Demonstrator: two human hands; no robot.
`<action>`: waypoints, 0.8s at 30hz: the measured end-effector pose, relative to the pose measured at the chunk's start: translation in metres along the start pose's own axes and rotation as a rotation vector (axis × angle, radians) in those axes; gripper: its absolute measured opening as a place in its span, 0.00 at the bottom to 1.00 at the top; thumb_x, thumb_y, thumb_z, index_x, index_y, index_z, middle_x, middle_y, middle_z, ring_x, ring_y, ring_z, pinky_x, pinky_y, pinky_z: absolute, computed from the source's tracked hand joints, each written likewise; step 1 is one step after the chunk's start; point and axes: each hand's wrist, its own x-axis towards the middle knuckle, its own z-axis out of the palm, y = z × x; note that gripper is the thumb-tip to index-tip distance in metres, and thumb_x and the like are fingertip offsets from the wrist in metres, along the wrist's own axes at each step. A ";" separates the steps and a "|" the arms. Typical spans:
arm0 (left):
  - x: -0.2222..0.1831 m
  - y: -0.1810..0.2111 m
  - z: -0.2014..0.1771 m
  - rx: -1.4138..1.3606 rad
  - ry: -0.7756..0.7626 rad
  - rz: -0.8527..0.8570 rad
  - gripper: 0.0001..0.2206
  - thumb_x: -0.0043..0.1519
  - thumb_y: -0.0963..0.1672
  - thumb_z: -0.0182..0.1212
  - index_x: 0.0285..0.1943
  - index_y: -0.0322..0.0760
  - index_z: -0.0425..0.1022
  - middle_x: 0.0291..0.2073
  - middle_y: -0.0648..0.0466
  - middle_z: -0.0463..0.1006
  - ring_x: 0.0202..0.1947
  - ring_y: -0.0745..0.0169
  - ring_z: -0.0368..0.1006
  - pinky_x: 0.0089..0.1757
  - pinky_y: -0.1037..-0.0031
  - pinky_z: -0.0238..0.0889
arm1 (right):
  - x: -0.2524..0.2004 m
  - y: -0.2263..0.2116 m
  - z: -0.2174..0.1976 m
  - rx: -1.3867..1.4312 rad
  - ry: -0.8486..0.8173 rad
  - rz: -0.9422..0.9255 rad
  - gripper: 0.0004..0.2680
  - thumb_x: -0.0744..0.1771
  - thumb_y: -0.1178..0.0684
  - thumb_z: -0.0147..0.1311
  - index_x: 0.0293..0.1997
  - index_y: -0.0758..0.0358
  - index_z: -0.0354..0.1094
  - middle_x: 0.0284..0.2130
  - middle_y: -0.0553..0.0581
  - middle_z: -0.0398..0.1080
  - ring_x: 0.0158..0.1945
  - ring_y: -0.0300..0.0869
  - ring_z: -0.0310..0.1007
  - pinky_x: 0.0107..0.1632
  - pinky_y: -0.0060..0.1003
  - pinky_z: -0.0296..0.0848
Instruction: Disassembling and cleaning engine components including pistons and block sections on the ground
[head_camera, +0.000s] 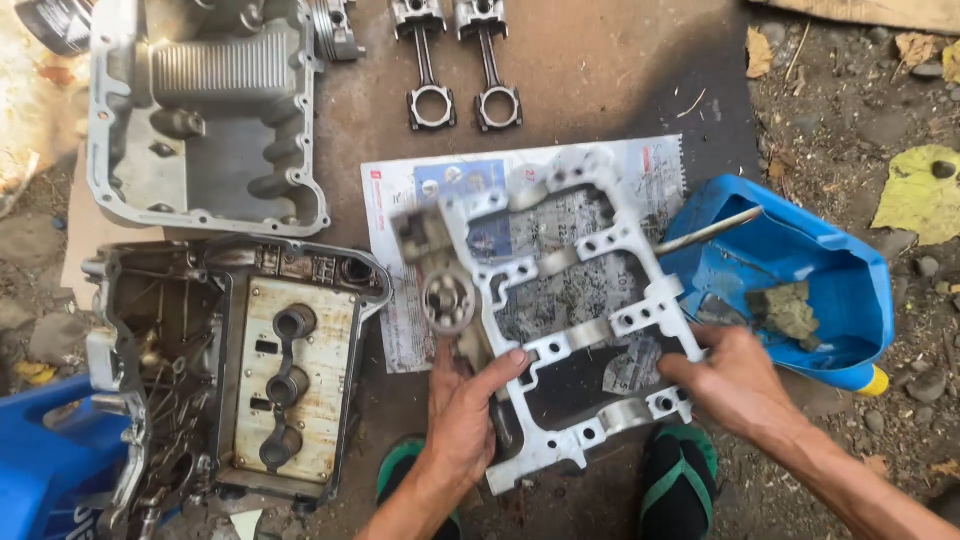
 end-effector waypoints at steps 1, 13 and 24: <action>0.001 0.003 0.004 0.156 -0.101 0.117 0.51 0.40 0.47 0.74 0.78 0.45 0.51 0.71 0.42 0.63 0.72 0.41 0.57 0.63 0.40 0.52 | -0.006 -0.002 -0.005 0.068 0.077 -0.038 0.20 0.59 0.62 0.56 0.57 0.80 0.70 0.13 0.74 0.73 0.08 0.52 0.64 0.09 0.40 0.59; -0.019 0.071 -0.055 0.471 -0.250 0.263 0.27 0.53 0.49 0.67 0.62 0.36 0.74 0.44 0.46 0.82 0.44 0.53 0.80 0.47 0.58 0.78 | 0.083 -0.033 -0.104 0.144 0.453 -0.492 0.04 0.68 0.65 0.57 0.43 0.77 0.73 0.32 0.67 0.71 0.23 0.46 0.62 0.26 0.36 0.65; 0.006 0.005 -0.133 0.507 -0.093 -0.014 0.18 0.57 0.38 0.67 0.57 0.28 0.80 0.40 0.48 0.83 0.39 0.64 0.76 0.43 0.74 0.71 | 0.266 -0.036 -0.117 0.297 0.549 -0.420 0.06 0.67 0.59 0.60 0.30 0.62 0.69 0.25 0.49 0.68 0.18 0.34 0.58 0.17 0.30 0.57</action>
